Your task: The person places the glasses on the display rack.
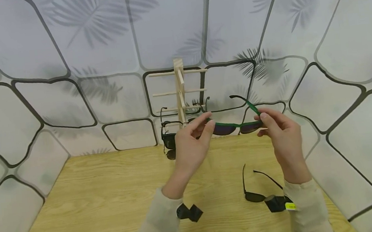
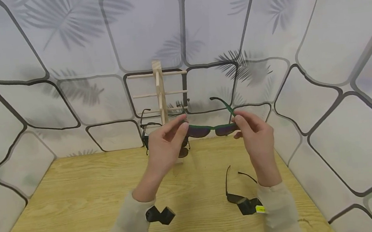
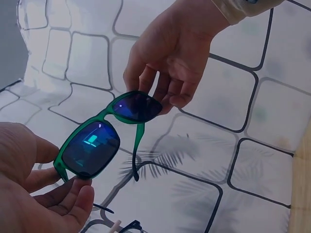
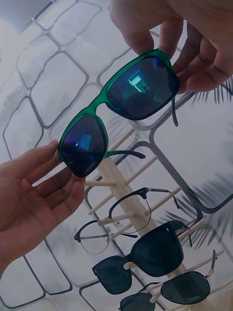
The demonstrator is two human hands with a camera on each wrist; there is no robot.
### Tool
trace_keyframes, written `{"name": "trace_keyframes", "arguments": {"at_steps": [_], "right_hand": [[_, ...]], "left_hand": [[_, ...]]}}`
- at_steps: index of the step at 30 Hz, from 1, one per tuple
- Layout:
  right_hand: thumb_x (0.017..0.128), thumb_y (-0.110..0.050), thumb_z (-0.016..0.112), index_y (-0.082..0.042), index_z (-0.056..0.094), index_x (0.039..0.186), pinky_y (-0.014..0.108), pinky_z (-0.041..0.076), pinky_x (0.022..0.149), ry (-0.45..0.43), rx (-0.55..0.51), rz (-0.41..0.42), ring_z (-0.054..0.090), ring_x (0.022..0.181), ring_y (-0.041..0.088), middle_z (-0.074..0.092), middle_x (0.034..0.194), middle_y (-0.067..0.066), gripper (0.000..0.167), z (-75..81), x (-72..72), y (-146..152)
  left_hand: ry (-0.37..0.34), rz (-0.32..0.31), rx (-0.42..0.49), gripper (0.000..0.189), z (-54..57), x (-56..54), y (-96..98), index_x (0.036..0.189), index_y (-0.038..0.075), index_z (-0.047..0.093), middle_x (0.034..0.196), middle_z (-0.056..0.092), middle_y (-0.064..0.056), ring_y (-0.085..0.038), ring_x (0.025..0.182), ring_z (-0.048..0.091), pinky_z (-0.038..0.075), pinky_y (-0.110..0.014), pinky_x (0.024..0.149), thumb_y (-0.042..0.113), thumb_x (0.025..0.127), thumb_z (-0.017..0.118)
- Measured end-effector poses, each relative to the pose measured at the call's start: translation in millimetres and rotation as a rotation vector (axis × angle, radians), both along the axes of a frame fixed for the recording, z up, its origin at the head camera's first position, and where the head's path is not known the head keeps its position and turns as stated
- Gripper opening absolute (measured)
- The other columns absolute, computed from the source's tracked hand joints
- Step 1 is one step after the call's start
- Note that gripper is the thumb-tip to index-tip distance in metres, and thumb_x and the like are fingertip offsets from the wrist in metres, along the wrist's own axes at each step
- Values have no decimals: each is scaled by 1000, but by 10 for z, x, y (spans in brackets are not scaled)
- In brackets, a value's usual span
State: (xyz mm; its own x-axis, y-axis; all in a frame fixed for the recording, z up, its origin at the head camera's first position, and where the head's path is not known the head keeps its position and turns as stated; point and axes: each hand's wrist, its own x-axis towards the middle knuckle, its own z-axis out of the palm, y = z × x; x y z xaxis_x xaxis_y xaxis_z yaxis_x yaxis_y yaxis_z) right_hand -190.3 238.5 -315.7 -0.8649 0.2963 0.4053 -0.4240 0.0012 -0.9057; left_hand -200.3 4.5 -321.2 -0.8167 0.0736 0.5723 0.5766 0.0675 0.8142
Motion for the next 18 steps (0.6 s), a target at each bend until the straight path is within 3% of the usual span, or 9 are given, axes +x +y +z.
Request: {"name": "trace_keyframes", "arguments": {"at_steps": [11, 18], "right_hand": [[104, -16, 68, 6, 72, 127, 22, 59, 65, 46, 59, 56, 71, 86, 11, 79, 99, 2, 32, 100, -49, -191], [105, -19, 68, 3, 72, 127, 22, 59, 65, 42, 103, 65, 71, 81, 10, 79, 99, -2, 32, 130, -85, -305]], "left_hand": [[32, 60, 26, 32, 144, 52, -213, 134, 7, 73, 104, 78, -13, -24, 84, 72, 54, -23, 72, 16, 103, 70], [59, 79, 45, 31, 184, 75, -332, 133, 6, 74, 103, 77, -16, -10, 76, 65, 49, -22, 66, 13, 103, 70]]}}
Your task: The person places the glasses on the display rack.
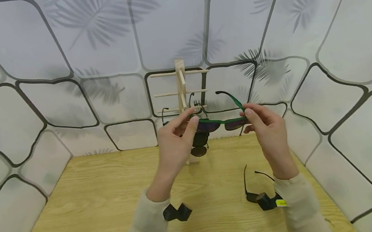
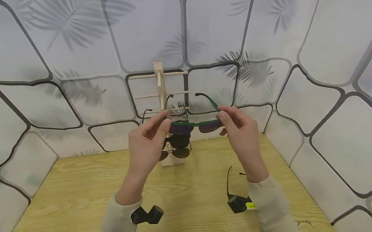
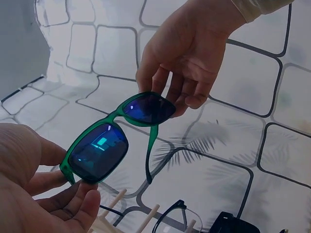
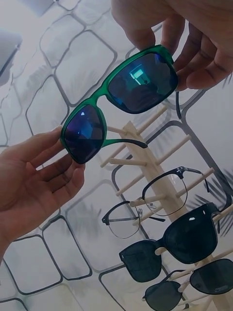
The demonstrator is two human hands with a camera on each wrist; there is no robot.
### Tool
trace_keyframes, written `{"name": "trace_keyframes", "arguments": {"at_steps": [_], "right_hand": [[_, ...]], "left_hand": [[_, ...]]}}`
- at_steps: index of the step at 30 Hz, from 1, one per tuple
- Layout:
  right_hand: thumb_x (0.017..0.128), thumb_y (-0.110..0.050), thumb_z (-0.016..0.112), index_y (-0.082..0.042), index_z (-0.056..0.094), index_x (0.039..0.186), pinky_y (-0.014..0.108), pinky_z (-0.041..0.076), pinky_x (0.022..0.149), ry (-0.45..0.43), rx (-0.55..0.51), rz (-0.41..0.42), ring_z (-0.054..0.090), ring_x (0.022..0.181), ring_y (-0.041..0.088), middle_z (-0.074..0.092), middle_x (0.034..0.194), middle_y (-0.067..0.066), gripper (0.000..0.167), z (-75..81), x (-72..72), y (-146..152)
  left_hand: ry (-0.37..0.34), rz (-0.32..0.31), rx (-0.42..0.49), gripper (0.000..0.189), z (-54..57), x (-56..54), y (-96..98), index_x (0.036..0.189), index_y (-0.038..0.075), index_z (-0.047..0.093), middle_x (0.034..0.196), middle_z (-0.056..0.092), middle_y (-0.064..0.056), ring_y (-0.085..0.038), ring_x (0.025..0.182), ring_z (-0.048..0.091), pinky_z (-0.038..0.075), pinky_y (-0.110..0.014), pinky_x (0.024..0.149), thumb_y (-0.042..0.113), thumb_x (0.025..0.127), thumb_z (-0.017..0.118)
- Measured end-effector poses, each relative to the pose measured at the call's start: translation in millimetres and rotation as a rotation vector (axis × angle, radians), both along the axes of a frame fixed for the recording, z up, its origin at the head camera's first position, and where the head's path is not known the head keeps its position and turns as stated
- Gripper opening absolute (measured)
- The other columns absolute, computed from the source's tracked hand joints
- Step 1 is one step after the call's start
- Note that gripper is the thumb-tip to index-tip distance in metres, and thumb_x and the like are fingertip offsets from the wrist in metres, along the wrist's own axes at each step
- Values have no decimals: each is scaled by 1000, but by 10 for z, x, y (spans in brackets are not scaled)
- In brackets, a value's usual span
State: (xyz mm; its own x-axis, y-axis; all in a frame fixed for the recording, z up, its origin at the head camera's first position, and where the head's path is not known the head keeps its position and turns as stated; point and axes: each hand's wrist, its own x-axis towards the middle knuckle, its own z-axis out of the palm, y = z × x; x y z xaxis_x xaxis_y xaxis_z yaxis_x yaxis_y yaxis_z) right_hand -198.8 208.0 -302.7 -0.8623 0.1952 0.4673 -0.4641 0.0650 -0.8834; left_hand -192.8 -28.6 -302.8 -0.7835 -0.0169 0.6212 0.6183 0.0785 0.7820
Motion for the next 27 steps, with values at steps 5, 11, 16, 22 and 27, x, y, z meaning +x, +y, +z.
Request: {"name": "trace_keyframes", "arguments": {"at_steps": [5, 11, 16, 22, 27], "right_hand": [[106, -20, 67, 3, 71, 128, 23, 59, 64, 7, 27, 10, 70, 81, 10, 78, 98, -6, 33, 9, -44, -84], [107, -25, 66, -1, 71, 131, 23, 59, 66, -2, 63, 29, 69, 86, 12, 76, 100, -5, 35, 38, -90, -171], [107, -26, 65, -3, 71, 131, 23, 60, 67, -7, 95, 23, 67, 87, 12, 75, 102, -3, 34, 66, -138, -255], [108, -25, 63, -5, 71, 131, 25, 60, 68, -11, 128, 43, 65, 88, 13, 74, 104, -4, 32, 101, -184, -352], [108, -29, 62, -8, 70, 135, 26, 61, 70, -26, 176, 74, 66, 82, 11, 69, 110, -3, 35, 120, -222, -415]], "left_hand": [[23, 18, 5, 32, 7, -29, -78, 133, 2, 73, 104, 77, -18, -9, 78, 66, 51, -21, 68, 12, 103, 69], [39, 49, 11, 31, 22, -41, -168, 132, 0, 73, 104, 78, -19, -10, 80, 68, 51, -20, 67, 10, 103, 69], [24, 64, 28, 31, 33, -55, -245, 132, -1, 72, 106, 77, -21, -4, 80, 66, 50, -18, 67, 9, 103, 69], [9, 86, 43, 31, 36, -97, -346, 132, 1, 73, 107, 77, -23, -3, 73, 60, 46, -17, 63, 9, 103, 69], [20, 106, 58, 30, 39, -159, -430, 130, -2, 73, 101, 76, -25, -1, 71, 61, 49, -16, 63, 8, 102, 69]]}}
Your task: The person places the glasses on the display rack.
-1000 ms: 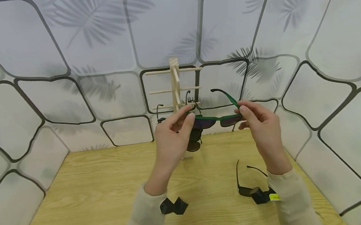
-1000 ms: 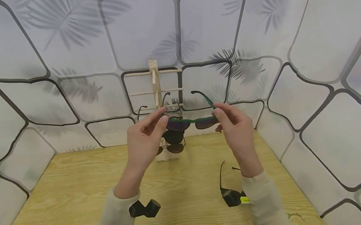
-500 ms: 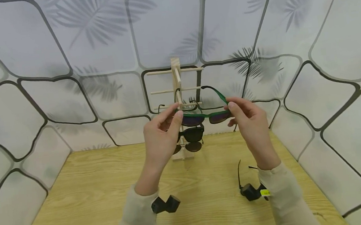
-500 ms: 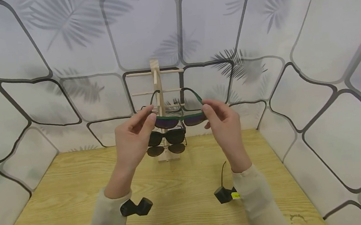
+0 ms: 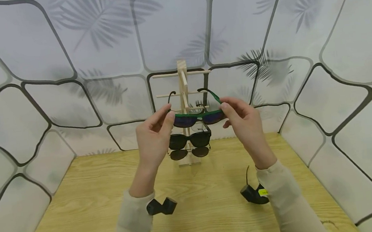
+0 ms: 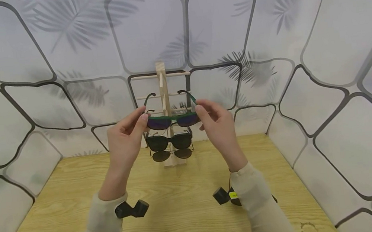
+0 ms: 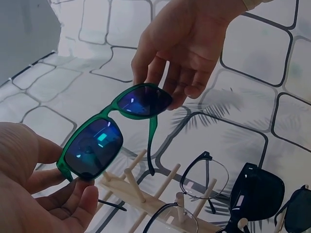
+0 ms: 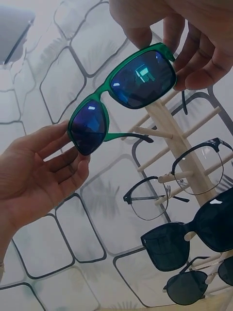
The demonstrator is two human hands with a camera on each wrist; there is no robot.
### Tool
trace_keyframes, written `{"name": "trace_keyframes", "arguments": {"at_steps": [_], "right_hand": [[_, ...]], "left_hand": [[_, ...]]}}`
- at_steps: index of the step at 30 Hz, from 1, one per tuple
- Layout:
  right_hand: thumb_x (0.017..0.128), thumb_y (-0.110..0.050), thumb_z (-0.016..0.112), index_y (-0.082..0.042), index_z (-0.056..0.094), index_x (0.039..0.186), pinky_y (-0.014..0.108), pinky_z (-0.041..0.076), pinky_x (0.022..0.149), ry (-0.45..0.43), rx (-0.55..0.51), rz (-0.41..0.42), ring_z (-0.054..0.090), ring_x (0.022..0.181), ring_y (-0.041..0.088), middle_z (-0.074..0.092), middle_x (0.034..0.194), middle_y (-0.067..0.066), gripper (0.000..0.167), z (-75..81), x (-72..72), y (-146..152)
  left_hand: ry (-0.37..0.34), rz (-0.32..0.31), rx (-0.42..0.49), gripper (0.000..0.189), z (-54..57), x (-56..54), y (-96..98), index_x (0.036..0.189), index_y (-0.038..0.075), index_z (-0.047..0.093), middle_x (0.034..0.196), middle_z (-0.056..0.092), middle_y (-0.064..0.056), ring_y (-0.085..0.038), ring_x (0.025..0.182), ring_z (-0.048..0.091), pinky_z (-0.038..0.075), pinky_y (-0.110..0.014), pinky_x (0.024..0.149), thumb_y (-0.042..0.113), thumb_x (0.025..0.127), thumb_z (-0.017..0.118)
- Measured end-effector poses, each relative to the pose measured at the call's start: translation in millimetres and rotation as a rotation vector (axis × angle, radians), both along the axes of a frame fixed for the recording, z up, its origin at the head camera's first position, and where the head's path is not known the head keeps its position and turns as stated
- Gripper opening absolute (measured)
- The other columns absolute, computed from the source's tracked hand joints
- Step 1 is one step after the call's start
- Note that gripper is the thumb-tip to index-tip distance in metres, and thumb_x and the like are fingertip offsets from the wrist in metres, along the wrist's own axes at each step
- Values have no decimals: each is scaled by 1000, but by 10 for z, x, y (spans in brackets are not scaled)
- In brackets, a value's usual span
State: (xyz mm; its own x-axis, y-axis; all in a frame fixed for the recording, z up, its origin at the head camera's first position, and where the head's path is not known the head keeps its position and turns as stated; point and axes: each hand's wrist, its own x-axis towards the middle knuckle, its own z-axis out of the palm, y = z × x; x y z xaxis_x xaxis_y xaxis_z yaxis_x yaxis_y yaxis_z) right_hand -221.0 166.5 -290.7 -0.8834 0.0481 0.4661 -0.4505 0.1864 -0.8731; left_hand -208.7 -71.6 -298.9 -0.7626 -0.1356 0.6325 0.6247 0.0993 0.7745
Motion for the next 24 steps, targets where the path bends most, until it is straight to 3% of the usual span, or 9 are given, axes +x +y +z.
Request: {"name": "trace_keyframes", "arguments": {"at_steps": [7, 12, 20, 24], "right_hand": [[108, -27, 63, -7, 68, 138, 27, 62, 68, -11, -15, 47, 68, 84, 10, 67, 124, 8, 36, 12, -61, -86], [108, -26, 63, -7, 67, 140, 27, 62, 66, -23, -15, 61, 69, 84, 10, 66, 132, 6, 37, 12, -93, -112], [108, -28, 63, -9, 66, 142, 27, 62, 67, -29, 5, 65, 70, 89, 15, 64, 144, 12, 39, 29, -118, -133], [108, -29, 63, -10, 65, 143, 27, 62, 67, -33, 14, 68, 69, 89, 14, 64, 143, 9, 40, 36, -142, -148]], "left_hand": [[-15, 17, -1, 31, 36, -49, -88, 132, -2, 72, 98, 75, -27, 3, 68, 66, 59, -16, 69, 9, 103, 69], [-32, 40, -16, 31, 47, -76, -116, 132, 0, 73, 96, 75, -27, 0, 65, 65, 59, -16, 67, 11, 103, 69], [-42, 41, -35, 32, 44, -138, -151, 133, 1, 72, 103, 77, -24, -20, 70, 68, 62, -26, 67, 14, 105, 67], [-52, 49, -42, 31, 56, -164, -162, 133, 2, 73, 105, 77, -25, -13, 70, 67, 63, -27, 67, 13, 104, 67]]}}
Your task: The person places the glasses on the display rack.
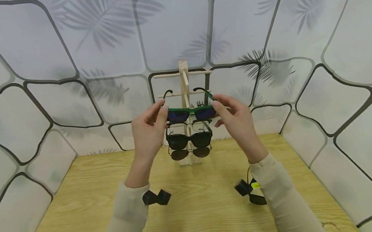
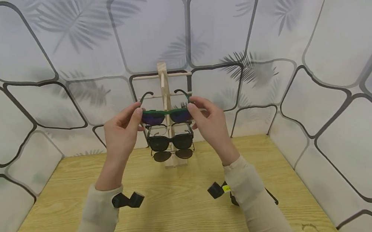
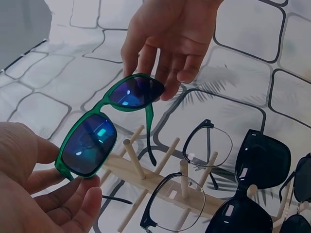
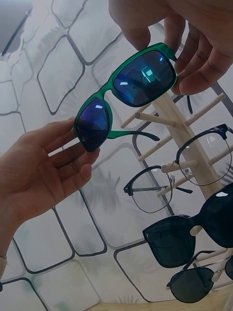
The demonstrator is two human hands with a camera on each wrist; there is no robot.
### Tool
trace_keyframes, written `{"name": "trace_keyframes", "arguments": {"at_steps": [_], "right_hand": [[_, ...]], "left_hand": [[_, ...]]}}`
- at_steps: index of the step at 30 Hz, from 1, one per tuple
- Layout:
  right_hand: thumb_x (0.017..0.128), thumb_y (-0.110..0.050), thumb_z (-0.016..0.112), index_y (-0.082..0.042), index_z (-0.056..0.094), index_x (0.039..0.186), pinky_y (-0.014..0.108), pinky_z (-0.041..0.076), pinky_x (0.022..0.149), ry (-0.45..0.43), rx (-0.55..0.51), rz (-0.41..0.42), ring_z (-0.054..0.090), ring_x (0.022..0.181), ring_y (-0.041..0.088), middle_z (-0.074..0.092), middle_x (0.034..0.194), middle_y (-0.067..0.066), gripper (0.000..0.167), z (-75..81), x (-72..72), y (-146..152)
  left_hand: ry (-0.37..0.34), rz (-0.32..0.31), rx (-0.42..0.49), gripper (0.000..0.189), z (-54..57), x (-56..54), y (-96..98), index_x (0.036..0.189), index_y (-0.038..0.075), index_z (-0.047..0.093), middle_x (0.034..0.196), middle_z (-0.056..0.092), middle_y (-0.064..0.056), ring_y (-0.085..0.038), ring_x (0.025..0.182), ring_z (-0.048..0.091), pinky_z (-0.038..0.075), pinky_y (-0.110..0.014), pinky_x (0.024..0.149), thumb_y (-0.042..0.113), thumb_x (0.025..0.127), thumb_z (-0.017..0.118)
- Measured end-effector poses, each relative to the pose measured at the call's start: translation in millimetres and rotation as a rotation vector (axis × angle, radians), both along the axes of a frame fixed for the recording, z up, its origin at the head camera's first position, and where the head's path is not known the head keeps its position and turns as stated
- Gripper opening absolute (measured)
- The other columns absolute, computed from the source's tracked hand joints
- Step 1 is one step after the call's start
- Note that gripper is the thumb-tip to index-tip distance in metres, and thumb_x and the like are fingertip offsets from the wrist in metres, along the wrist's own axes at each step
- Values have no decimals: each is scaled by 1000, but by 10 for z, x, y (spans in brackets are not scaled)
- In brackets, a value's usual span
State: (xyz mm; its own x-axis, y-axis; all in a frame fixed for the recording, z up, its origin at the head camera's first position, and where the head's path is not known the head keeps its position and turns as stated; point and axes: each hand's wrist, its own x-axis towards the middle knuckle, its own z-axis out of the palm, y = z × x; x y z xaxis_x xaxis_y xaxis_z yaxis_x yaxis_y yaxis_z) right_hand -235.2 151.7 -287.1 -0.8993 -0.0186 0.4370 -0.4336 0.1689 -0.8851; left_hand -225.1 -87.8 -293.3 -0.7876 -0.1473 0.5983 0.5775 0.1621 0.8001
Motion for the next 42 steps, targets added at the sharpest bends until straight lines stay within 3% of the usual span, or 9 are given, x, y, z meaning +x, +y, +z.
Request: {"name": "trace_keyframes", "arguments": {"at_steps": [6, 13, 22, 29, 42], "right_hand": [[108, -32, 63, -13, 65, 142, 28, 62, 67, -11, -6, -7, 69, 88, 13, 65, 139, 7, 40, 4, -33, -25], [109, -29, 62, -11, 63, 144, 29, 62, 68, -14, -12, 12, 67, 89, 14, 63, 139, 15, 40, 1, -58, -44], [108, -25, 63, -9, 64, 143, 28, 61, 65, -22, -14, -8, 69, 85, 10, 67, 132, 14, 39, 0, -118, -74], [107, -26, 63, -7, 64, 142, 28, 61, 64, -27, -18, -18, 69, 84, 11, 68, 130, 15, 39, -13, -180, -91], [109, -26, 62, -8, 62, 146, 24, 59, 66, -60, 15, -31, 68, 84, 10, 67, 137, 17, 41, -29, -246, -112]], "left_hand": [[-26, 23, -14, 30, 17, -51, -8, 131, 4, 74, 107, 76, -24, -6, 67, 63, 55, -16, 62, 15, 105, 67], [-66, 34, -21, 30, 24, -82, -16, 132, 7, 74, 112, 77, -22, -1, 73, 67, 54, -16, 63, 18, 106, 66], [-94, 46, -48, 31, 50, -134, -24, 133, 6, 74, 114, 77, -21, -21, 78, 70, 54, -17, 61, 19, 106, 65], [-143, 41, -59, 34, 54, -216, -28, 135, 5, 72, 111, 76, -25, 1, 71, 62, 53, -15, 59, 22, 107, 63], [-167, 33, -73, 33, 49, -294, -52, 134, 6, 73, 107, 76, -26, 2, 67, 62, 50, -16, 55, 21, 107, 64]]}}
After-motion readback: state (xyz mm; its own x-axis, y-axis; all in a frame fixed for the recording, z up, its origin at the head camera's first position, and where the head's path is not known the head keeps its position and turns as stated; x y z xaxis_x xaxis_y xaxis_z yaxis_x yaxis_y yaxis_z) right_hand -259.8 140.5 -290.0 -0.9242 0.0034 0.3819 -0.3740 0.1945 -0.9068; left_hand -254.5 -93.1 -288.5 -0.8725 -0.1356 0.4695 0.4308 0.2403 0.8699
